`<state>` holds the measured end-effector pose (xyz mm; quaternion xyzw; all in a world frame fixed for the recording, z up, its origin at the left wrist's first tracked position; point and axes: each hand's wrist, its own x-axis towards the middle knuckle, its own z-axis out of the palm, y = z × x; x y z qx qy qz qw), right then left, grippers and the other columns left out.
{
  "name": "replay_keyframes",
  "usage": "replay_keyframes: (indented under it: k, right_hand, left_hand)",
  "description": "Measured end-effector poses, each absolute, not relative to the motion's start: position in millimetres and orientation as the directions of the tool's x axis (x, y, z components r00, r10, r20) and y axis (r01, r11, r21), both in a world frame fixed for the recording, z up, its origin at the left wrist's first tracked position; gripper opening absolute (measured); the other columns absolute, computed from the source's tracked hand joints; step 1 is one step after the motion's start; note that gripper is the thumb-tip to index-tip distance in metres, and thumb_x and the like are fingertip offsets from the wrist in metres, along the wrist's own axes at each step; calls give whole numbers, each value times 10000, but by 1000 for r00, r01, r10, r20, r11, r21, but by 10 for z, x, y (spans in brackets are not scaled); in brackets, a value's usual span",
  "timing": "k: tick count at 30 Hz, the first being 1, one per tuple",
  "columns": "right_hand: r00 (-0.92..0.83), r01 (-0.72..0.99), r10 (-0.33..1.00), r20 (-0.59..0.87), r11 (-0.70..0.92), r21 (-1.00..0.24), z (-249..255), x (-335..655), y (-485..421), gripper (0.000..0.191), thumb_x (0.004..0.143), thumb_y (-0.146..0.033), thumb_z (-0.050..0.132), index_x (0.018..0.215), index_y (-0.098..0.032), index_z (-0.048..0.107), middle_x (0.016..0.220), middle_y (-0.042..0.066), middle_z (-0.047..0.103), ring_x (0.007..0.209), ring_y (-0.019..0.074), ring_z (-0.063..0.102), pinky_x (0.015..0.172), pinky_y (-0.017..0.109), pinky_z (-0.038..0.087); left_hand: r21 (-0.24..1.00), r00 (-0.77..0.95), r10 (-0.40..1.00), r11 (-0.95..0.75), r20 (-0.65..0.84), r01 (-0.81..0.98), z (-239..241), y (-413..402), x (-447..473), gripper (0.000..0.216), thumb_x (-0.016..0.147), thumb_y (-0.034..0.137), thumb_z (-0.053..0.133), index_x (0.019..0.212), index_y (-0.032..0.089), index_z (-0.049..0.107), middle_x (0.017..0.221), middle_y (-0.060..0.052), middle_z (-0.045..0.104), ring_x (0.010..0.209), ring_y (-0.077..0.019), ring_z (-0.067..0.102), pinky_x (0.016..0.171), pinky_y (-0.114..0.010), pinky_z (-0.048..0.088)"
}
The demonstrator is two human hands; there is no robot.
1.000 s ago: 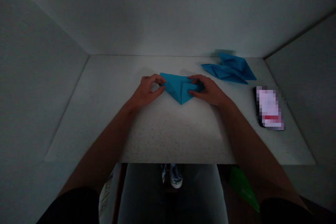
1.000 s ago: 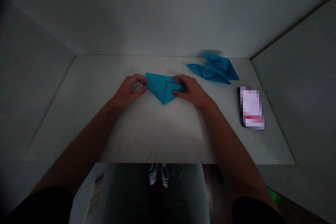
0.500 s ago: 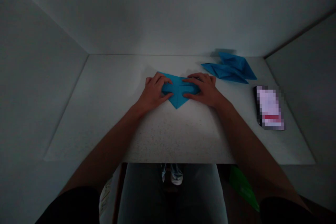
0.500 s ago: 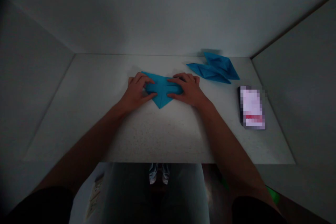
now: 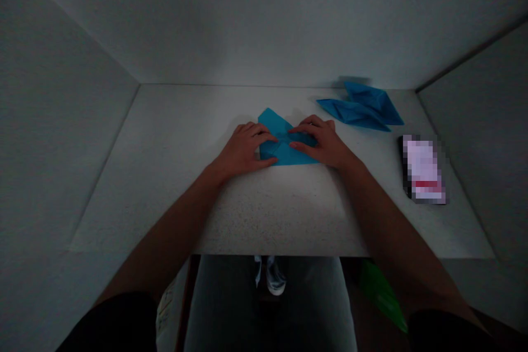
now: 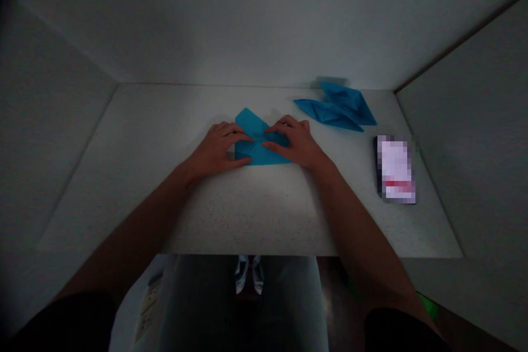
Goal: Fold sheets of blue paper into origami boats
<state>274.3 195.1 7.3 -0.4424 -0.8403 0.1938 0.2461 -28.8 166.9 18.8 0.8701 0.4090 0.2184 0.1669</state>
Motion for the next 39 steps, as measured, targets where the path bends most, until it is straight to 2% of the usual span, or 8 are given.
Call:
replay_keyframes:
  k: [6, 11, 15, 18, 23, 29, 34, 39]
  right_hand:
    - [-419, 457, 864, 281, 467, -757, 131, 2749, 1993, 480, 1003, -748, 746, 1222, -336, 854, 1205, 93, 776, 980, 268, 721, 911, 460, 591]
    - [-396, 308, 886, 242, 377, -874, 146, 2744, 1988, 403, 1074, -649, 647, 1201, -315, 832, 1212, 79, 817, 1086, 284, 774, 1024, 486, 633]
    - [-480, 239, 846, 233, 382, -893, 161, 2741, 1951, 420, 1034, -553, 720, 1378, -316, 757, 1414, 101, 777, 1166, 299, 808, 1038, 488, 661]
    - [-502, 247, 823, 267, 433, -867, 143, 2706, 1926, 583, 994, -530, 809, 1525, -339, 664, 1589, 125, 671, 1258, 314, 796, 1069, 481, 665]
    - [-526, 299, 785, 328, 531, -793, 41, 2640, 1949, 724, 927, -611, 887, 1555, -355, 633, 1599, 139, 638, 1300, 356, 765, 1131, 564, 639]
    - [-670, 504, 702, 242, 669, -546, 72, 2646, 1920, 543, 1013, -594, 781, 1489, -341, 714, 1628, 114, 708, 1522, 439, 632, 1232, 666, 435]
    - [-668, 583, 709, 226, 687, -434, 92, 2647, 1879, 564, 1053, -655, 705, 1522, -343, 731, 1625, 111, 712, 1480, 428, 617, 1188, 632, 384]
    - [-627, 653, 743, 236, 666, -361, 91, 2645, 1890, 540, 1136, -683, 541, 1467, -342, 798, 1428, 128, 760, 1323, 397, 593, 1088, 596, 401]
  left_hand:
    - [475, 563, 792, -600, 237, 644, 159, 1671, -324, 374, 1041, 273, 680, 1379, 369, 807, 1533, -58, 754, 1452, -346, 614, 1261, -611, 321]
    - [473, 565, 799, -587, 206, 657, 134, 1694, -346, 503, 1003, 110, 609, 1339, 411, 831, 1576, -7, 752, 1438, -351, 584, 1192, -613, 348]
    - [475, 595, 783, -599, 180, 644, 161, 1700, -348, 551, 1011, 69, 538, 1338, 403, 831, 1539, -11, 770, 1382, -328, 617, 1159, -580, 387]
    - [485, 614, 768, -613, 181, 624, 165, 1721, -351, 515, 1024, 71, 521, 1297, 372, 838, 1491, -32, 780, 1378, -312, 649, 1183, -565, 408]
    - [580, 609, 733, -649, 303, 493, 77, 1789, -359, 274, 1107, 184, 555, 1171, 283, 802, 1400, -86, 755, 1311, -256, 708, 1148, -465, 538]
    - [596, 524, 740, -662, 422, 454, 23, 1769, -333, 144, 1117, 287, 629, 1198, 250, 742, 1354, -118, 685, 1286, -252, 695, 1124, -439, 592]
    - [530, 598, 718, -682, 356, 504, 140, 1657, -282, 506, 982, 591, 844, 1358, 263, 755, 1451, -135, 700, 1342, -331, 668, 1182, -518, 532]
    - [444, 660, 711, -686, 243, 576, 223, 1604, -274, 494, 971, 663, 845, 1346, 341, 840, 1470, -98, 750, 1380, -365, 639, 1227, -586, 410]
